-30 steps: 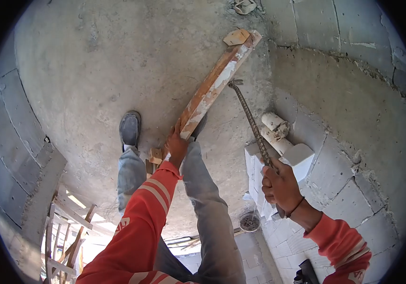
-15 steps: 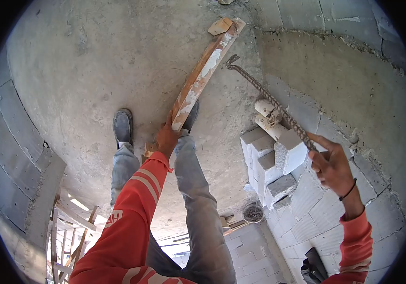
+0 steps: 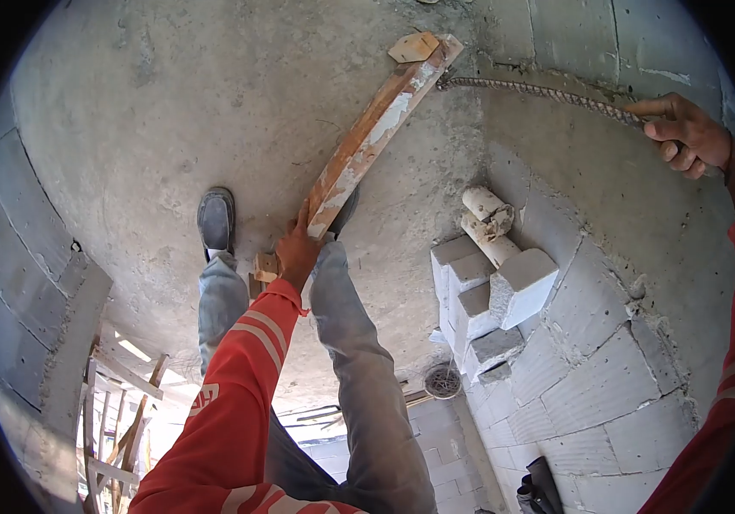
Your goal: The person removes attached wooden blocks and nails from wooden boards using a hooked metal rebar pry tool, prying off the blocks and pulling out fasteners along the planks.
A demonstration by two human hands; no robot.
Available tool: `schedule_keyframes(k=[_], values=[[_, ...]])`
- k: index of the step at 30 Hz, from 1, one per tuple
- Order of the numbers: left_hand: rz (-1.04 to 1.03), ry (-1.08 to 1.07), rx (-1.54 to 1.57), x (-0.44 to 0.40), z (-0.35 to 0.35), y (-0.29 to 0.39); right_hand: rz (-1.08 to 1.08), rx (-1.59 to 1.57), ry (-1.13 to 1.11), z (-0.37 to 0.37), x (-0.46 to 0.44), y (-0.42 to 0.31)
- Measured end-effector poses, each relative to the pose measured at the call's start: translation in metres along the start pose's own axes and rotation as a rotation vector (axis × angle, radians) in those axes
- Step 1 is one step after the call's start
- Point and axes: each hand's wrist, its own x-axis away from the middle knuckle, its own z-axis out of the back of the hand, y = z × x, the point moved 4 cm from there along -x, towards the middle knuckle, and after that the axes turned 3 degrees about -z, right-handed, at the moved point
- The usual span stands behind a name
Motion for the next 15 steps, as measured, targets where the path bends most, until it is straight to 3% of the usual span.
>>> schedule_keyframes(k=[11,15], values=[[-0.032,0.08,0.013,-0.002,-0.002,0.0,-0.039,0.038,-0.038,0.034,0.015,-0.009],[-0.028,0.043,0.012,-0.002,-0.005,-0.002,-0.034,-0.09,-0.132,0.044,0.007,-0.005]])
